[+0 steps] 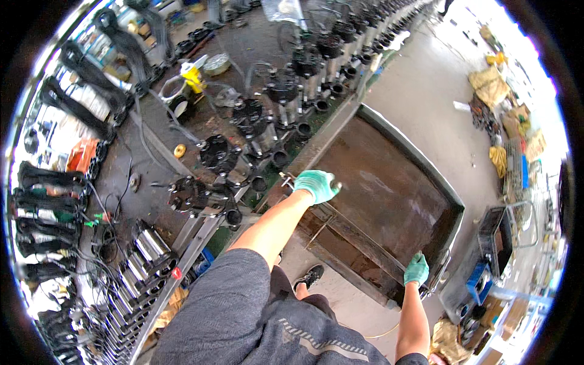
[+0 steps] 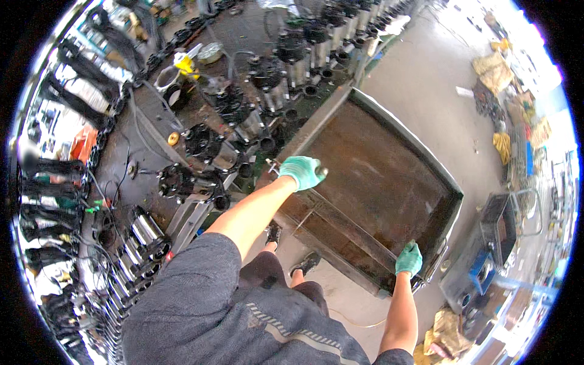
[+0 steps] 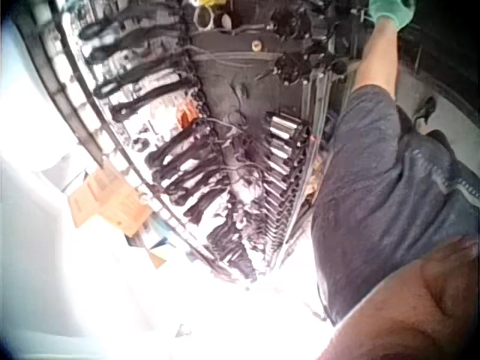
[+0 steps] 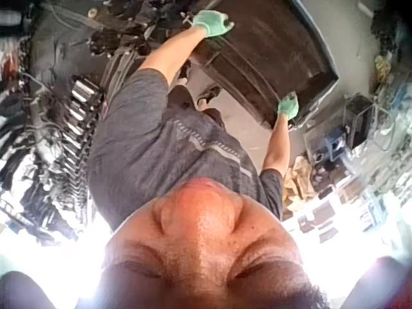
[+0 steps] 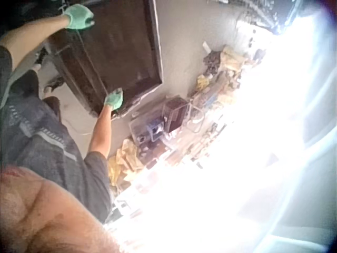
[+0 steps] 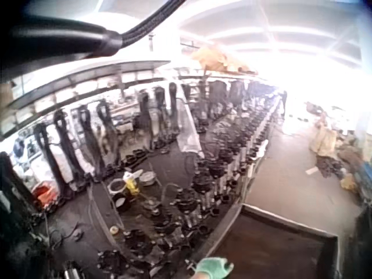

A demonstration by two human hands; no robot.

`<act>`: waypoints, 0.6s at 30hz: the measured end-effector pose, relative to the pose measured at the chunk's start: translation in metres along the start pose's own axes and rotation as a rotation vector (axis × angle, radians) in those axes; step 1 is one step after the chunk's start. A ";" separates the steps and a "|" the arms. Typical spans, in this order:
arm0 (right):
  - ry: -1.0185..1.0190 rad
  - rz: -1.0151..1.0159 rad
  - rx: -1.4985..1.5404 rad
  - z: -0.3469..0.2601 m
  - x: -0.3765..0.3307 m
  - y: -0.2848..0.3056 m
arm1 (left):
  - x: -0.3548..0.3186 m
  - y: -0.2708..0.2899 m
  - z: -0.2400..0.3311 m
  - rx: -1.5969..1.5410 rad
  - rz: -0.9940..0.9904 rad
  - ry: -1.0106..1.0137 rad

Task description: The person repeatedly picks up a cylindrical metal pump from a rack, places it into a rectangular metal tray filled with liquid, and then removes it. This cycle is performed multiple times with different pumps. The person wears green gloves and handles the pumps by hand.

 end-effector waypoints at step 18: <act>1.172 -0.027 0.119 -0.338 -0.118 0.235 | -0.374 0.141 -0.268 -0.507 1.031 0.627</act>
Point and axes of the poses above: each hand's wrist, its own x-axis towards the middle knuckle, its own y-axis out of the back of the hand, z = x × y, the point moved 6 cm from there along x, towards the middle knuckle, and after that the axes turned 4 degrees about x, right-handed, at the moved point
